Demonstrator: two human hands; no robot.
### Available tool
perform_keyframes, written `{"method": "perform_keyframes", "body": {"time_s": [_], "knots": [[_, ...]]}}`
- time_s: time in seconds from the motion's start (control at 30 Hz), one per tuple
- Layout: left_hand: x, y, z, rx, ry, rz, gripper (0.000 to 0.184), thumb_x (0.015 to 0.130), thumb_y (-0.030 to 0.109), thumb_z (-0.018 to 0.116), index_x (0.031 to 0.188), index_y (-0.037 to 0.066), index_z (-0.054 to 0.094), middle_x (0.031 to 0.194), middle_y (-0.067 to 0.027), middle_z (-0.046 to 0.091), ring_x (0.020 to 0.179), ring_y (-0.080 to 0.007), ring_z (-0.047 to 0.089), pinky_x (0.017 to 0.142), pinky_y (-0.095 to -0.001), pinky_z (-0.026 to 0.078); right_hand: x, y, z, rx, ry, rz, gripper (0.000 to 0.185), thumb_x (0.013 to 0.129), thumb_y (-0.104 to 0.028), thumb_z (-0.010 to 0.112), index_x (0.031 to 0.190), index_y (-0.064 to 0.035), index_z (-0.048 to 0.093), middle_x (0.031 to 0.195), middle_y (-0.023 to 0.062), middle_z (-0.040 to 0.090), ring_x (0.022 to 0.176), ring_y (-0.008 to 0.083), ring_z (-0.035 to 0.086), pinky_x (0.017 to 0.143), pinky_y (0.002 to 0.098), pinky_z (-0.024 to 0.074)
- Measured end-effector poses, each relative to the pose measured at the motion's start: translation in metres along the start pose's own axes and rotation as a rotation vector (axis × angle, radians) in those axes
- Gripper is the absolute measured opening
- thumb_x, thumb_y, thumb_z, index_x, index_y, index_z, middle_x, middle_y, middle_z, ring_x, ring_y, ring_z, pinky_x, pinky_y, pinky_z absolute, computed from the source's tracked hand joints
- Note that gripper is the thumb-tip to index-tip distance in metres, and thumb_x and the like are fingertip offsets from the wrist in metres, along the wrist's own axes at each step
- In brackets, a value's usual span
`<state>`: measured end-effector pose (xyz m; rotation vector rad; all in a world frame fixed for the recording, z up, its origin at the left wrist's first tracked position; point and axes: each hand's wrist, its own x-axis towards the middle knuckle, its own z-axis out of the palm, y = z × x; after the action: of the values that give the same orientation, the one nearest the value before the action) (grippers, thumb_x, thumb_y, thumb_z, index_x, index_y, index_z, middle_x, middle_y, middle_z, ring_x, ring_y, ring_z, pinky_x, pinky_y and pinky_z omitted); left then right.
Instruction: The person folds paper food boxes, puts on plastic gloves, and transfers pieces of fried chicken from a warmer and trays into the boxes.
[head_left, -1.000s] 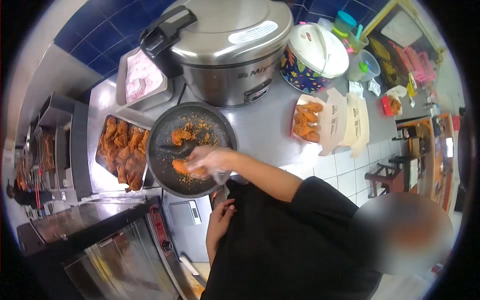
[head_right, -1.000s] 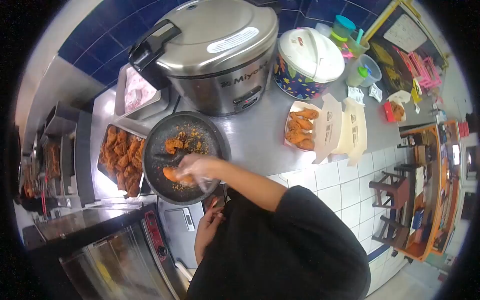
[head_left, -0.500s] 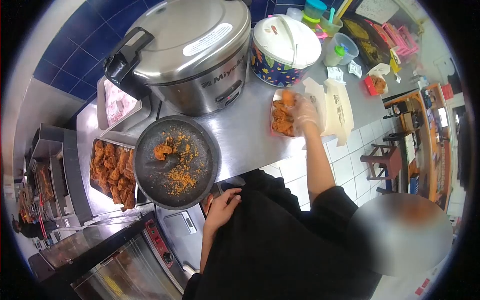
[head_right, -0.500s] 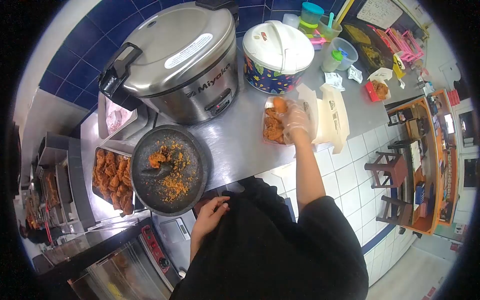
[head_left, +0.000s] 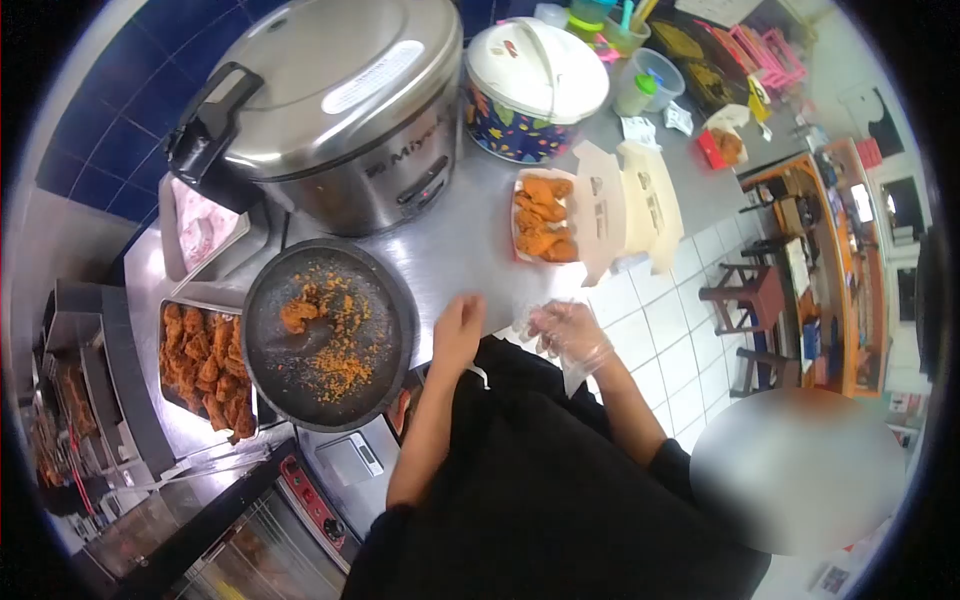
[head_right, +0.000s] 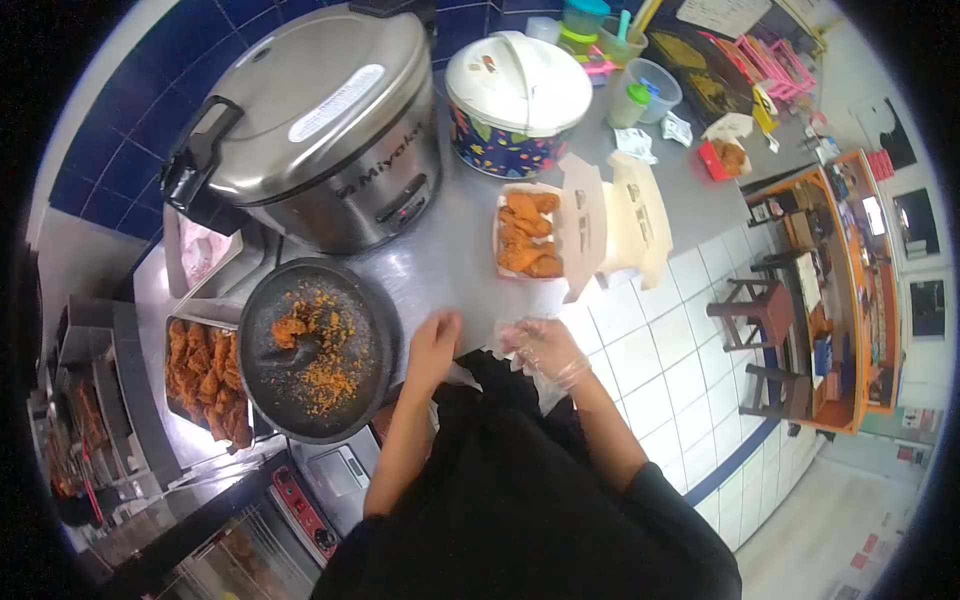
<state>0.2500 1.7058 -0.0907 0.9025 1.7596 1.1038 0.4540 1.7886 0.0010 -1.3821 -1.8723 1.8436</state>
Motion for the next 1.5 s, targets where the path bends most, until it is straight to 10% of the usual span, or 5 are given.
{"method": "perform_keyframes", "body": {"time_s": [0.2, 0.47, 0.83, 1.1, 1.5], "knots": [[0.142, 0.033, 0.087, 0.167, 0.161, 0.186, 0.048, 0.099, 0.037, 0.054, 0.13, -0.001, 0.059, 0.125, -0.0267, 0.062, 0.117, -0.0426, 0.059, 0.101, -0.0465, 0.046, 0.039, 0.066, 0.006, 0.528, 0.379, 0.254, 0.071, 0.092, -0.073, 0.049, 0.086, -0.0038, 0.064, 0.072, 0.0077, 0.063, 0.058, 0.0159, 0.057, 0.051, 0.0299, 0.0448], [0.246, 0.081, 0.112, 0.626, 0.138, 0.245, 0.035, 0.09, 0.019, 0.054, 0.121, 0.007, 0.065, 0.107, -0.029, 0.068, 0.103, -0.048, 0.064, 0.091, -0.0543, 0.05, 0.105, 0.1, -0.004, 1.084, 0.456, 0.265, 0.052, 0.089, -0.056, 0.068, 0.101, -0.0058, 0.061, 0.066, 0.0015, 0.054, 0.051, 0.016, 0.053, 0.047, 0.0309, 0.0448], [0.087, 0.014, 0.055, 0.391, 0.141, -0.123, 0.051, 0.084, 0.016, 0.058, 0.134, 0.008, 0.06, 0.118, -0.0257, 0.067, 0.109, -0.0432, 0.065, 0.092, -0.046, 0.052, 0.04, 0.15, -0.062, 0.775, 0.324, 0.306, 0.053, 0.088, -0.053, 0.07, 0.109, -0.0056, 0.06, 0.085, 0.0044, 0.063, 0.067, 0.0163, 0.06, 0.056, 0.0319, 0.0483], [0.05, 0.022, 0.048, 0.05, -0.173, -0.146, 0.056, 0.085, 0.0, 0.049, 0.14, 0.006, 0.058, 0.112, -0.0066, 0.069, 0.091, -0.0125, 0.063, 0.084, -0.0272, 0.051, 0.024, 0.172, -0.06, 1.148, -0.042, 0.294, 0.046, 0.087, -0.046, 0.074, 0.116, -0.0141, 0.059, 0.11, 0.0029, 0.067, 0.101, 0.0171, 0.064, 0.086, 0.0358, 0.0522], [-0.068, 0.086, 0.243, -0.312, -0.735, -0.247, 0.097, 0.078, -0.013, 0.06, 0.16, 0.008, 0.013, 0.143, -0.014, 0.042, 0.13, -0.0242, 0.048, 0.101, -0.0338, 0.048, -0.191, 0.213, -0.232, 0.9, 0.321, 0.257, 0.061, 0.093, -0.046, 0.067, 0.135, -0.0047, 0.051, 0.11, 0.0035, 0.063, 0.094, 0.0164, 0.061, 0.088, 0.0373, 0.0518]]}}
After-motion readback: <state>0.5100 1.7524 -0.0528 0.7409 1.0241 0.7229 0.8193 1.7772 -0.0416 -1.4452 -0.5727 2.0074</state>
